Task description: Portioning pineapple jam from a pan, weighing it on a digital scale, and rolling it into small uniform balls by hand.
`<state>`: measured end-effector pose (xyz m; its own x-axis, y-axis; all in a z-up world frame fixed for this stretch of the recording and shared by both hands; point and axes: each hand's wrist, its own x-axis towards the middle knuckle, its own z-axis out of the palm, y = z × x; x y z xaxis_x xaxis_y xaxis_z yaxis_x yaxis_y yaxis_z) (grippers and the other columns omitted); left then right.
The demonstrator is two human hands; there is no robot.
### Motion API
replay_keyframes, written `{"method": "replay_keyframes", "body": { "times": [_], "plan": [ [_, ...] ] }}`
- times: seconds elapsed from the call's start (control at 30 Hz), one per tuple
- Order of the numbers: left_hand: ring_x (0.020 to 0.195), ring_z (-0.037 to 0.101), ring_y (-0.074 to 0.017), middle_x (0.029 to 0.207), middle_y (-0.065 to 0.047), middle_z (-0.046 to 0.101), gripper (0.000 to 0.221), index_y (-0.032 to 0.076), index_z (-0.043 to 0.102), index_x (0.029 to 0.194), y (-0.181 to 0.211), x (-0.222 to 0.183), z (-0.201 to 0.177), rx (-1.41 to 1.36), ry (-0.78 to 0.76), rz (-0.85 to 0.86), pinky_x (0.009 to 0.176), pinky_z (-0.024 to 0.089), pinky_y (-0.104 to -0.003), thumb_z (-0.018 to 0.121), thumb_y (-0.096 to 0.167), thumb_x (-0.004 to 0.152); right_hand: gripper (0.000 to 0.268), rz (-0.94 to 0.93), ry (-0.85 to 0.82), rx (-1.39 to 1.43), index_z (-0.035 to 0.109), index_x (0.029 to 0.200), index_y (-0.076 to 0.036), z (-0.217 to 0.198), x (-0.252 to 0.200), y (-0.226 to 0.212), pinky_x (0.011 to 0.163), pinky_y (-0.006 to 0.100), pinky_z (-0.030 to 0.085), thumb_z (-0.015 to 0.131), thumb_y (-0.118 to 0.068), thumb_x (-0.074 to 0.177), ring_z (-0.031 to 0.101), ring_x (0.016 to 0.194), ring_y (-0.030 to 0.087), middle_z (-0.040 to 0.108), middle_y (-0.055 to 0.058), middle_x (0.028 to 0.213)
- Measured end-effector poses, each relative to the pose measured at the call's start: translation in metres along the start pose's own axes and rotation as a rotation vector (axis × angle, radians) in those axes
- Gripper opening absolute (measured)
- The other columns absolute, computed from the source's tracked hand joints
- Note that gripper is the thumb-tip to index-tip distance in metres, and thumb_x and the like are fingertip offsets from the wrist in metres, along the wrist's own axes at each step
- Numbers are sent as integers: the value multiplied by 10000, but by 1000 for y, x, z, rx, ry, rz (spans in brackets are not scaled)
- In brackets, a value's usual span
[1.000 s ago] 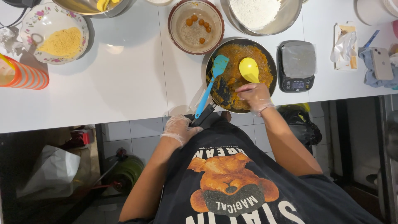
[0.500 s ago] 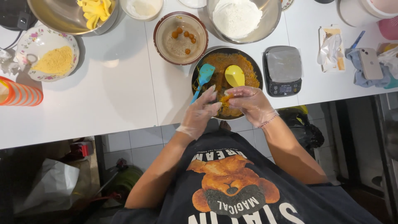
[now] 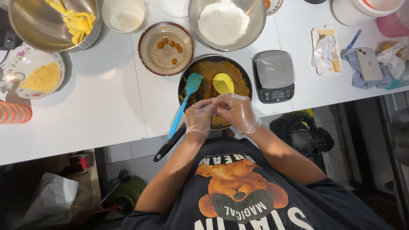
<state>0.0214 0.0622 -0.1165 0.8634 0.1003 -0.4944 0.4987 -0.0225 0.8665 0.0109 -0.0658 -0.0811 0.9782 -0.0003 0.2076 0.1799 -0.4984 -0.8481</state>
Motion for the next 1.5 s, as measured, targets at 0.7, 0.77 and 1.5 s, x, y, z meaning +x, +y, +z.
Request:
{"method": "replay_keyframes", "body": {
  "times": [0.7, 0.77, 1.5],
  "plan": [
    [910, 726, -375, 829, -154, 734, 216, 76, 758, 894, -97, 76, -18, 798, 23, 177, 812, 604, -451, 714, 287, 887, 192, 614, 58, -320, 821, 1025, -178, -171, 57, 203, 783, 296, 581, 763, -64, 883, 744, 907, 263, 763, 112, 954],
    [862, 736, -378, 814, -145, 741, 131, 107, 781, 901, -82, 73, -13, 858, -48, 233, 764, 626, -454, 691, 202, 899, 212, 543, 36, -478, 821, 949, -193, -168, 63, 250, 753, 332, 597, 878, -90, 772, 748, 877, 289, 767, 78, 879],
    [1020, 698, -338, 1116, -148, 755, 352, 57, 772, 1152, -55, 46, -33, 864, -72, 491, 930, 541, -440, 609, 269, 923, 106, 608, 404, -89, 783, 1055, -136, -249, 40, 133, 677, 193, 601, 734, -127, 962, 692, 675, 67, 751, 1, 887]
  ]
}}
